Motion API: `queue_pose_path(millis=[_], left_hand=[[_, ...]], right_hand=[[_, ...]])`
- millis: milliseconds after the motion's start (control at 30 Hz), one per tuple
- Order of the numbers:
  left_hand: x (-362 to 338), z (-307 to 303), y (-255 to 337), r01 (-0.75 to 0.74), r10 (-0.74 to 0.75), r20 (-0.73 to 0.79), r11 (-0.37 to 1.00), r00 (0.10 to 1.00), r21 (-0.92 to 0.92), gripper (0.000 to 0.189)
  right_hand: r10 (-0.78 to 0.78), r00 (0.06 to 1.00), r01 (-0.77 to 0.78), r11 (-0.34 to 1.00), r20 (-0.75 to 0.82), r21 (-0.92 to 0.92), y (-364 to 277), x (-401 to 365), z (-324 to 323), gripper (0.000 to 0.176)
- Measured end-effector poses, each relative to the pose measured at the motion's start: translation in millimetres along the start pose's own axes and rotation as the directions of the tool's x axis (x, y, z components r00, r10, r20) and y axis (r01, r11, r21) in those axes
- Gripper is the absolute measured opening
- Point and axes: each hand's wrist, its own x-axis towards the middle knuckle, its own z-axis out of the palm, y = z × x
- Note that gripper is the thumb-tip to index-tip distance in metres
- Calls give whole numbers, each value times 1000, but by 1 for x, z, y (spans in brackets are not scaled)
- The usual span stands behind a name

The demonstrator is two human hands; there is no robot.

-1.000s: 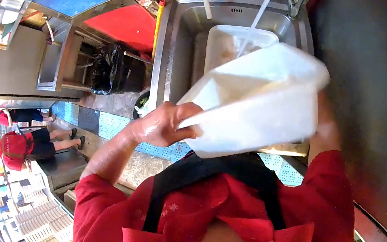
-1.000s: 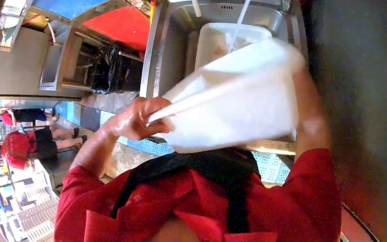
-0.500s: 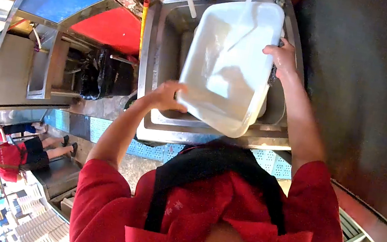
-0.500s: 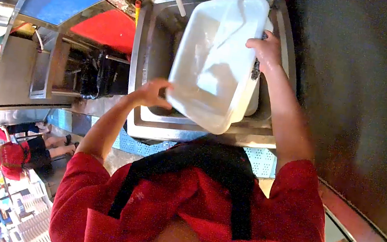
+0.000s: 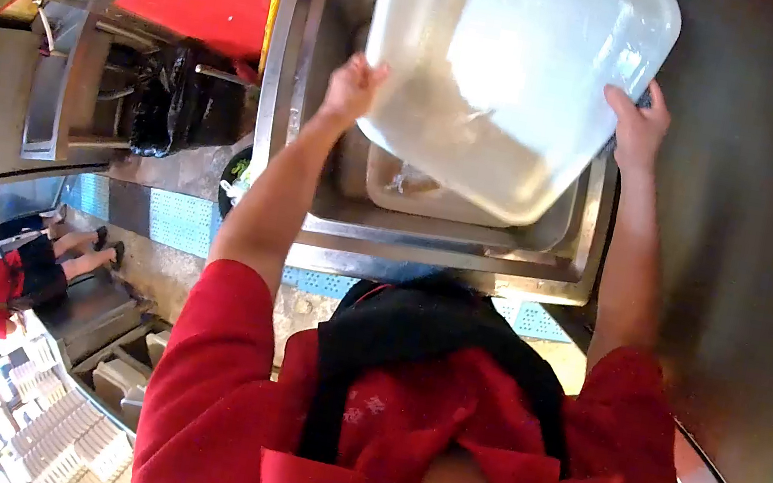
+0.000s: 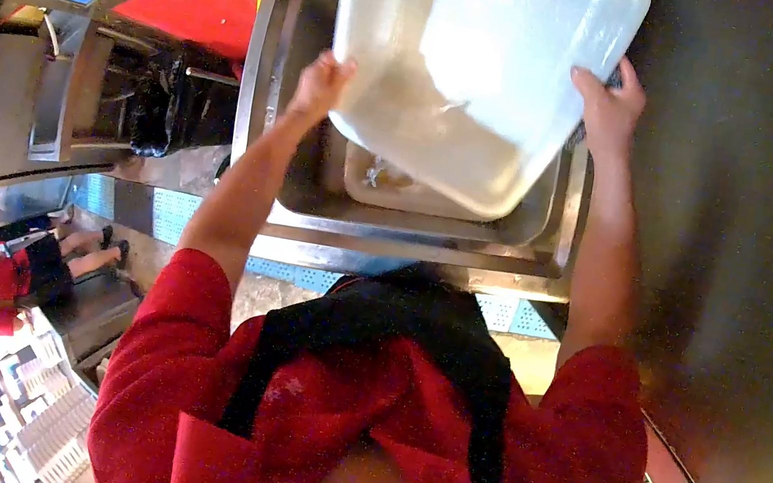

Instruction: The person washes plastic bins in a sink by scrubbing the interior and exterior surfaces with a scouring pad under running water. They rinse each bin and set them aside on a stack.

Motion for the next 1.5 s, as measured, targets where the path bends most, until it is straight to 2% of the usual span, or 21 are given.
queue_pose_path(millis=[100,167,233,300,367,433,500,533,600,700,833,933,1000,1067,1100,1167,1233,1267,1300,1433,1500], left_hand=[[22,-57,-9,-52,72,-72,966,995,255,30],[17,-87,3,-299,302,-63,953,951,53,30],[-9,-119,64,-304,275,130,891,953,337,28],[-19,-124,91,-565,525,211,746,824,352,20],[-28,-106,109,-353,342,92,925,935,140,15],[-32,-93,133,-475,461,129,806,878,352,6],[-37,-81,141,-513,496,147,774,856,372,6],[-41,-78,146,-445,415,165,800,895,402,6],[-46,-74,153,-364,313,186,827,931,428,6],[-60,-69,155,-360,308,187,806,933,471,8],[-70,-78,146,-207,173,114,844,978,495,18],[-42,-77,103,170,-173,154,985,973,31,21],[-49,-69,73,174,-181,126,983,975,66,19],[-62,-62,57,249,-254,107,967,961,55,19],[-74,-59,51,324,-302,123,909,945,-263,19],[-87,-54,20,415,-408,76,884,910,-217,21],[-99,-49,10,437,-449,58,821,892,-366,21],[-98,-49,18,464,-475,101,756,874,-462,22],[-100,-44,19,461,-488,71,752,870,-472,21],[-97,-47,36,442,-499,4,765,867,-469,15],[-91,-57,34,527,-541,30,805,841,-274,16]], right_hand=[[14,1000,-14,998,-10,63,42,9,20,35],[37,999,-35,993,-22,110,77,14,35,40],[152,986,-151,988,-62,30,112,16,48,38],[339,941,-336,939,-20,79,133,10,59,37],[499,867,-498,861,19,101,156,11,62,35],[682,681,-687,721,268,-89,182,18,64,33],[685,684,-671,725,250,-153,197,29,74,29],[508,816,-498,860,275,-112,207,38,78,31],[323,899,-315,946,295,-74,226,62,86,33],[478,863,-215,643,166,-735,215,101,84,34],[184,954,96,555,236,-826,177,76,84,39],[26,915,300,624,404,-721,156,55,92,43],[198,906,109,744,373,-659,155,61,102,42],[137,896,201,725,423,-659,161,58,119,38],[78,884,273,714,460,-645,167,48,131,35],[-115,820,439,755,561,-487,202,-7,160,29],[-36,704,529,692,709,-491,218,-93,194,29],[79,581,383,852,810,-358,173,-123,197,28],[362,288,69,916,887,-396,143,-147,199,27],[151,98,81,984,984,-159,148,-163,167,31],[224,160,252,932,961,-260,159,-138,123,32]])
